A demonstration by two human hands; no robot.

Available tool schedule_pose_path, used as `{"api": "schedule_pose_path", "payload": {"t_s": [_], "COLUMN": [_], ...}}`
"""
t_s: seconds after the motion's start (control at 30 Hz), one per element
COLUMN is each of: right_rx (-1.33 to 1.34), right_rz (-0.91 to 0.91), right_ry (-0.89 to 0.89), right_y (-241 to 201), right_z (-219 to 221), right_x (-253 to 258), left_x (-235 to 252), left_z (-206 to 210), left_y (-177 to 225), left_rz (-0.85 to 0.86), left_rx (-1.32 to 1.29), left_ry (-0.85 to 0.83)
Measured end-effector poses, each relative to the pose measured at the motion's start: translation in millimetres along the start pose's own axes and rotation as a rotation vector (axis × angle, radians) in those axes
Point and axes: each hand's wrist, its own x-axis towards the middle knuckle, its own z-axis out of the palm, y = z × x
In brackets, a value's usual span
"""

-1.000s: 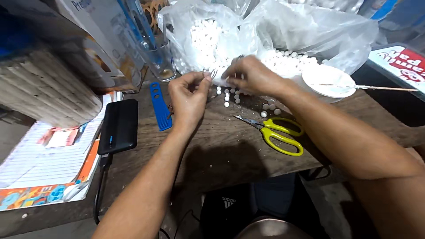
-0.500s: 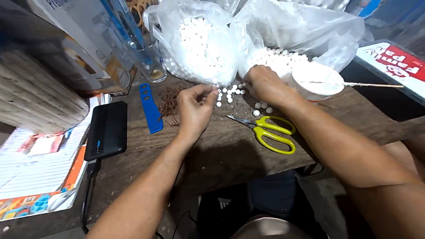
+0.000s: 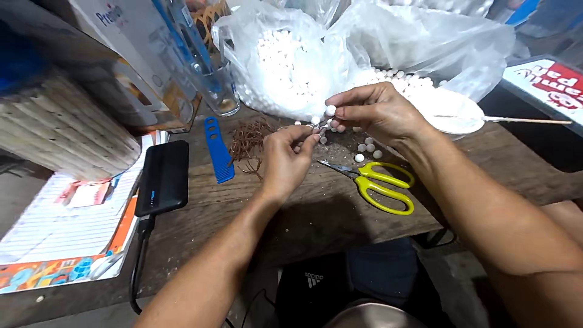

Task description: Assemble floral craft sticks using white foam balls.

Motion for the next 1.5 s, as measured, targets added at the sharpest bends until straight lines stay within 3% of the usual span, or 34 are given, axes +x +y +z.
{"api": "schedule_pose_path", "payload": {"t_s": [0.13,0.47,1.5], "right_rx": [0.003,-0.159,-0.408], "right_rz": [0.054,-0.094,-0.247], "right_ry": [-0.02,0.002,-0.026], "right_y": [-2,4,9], "right_z": [1,3,4], "right_x": [0,-2,-1], "left_x": [-1,-1,0], "left_z": [1,1,2], "left_y": [1,1,2], "left_rz": [0.048,0.062,0.081], "left_rx": [0.058,0.085,0.206], "left_ry": [-0.014,-0.019,-0.033]}}
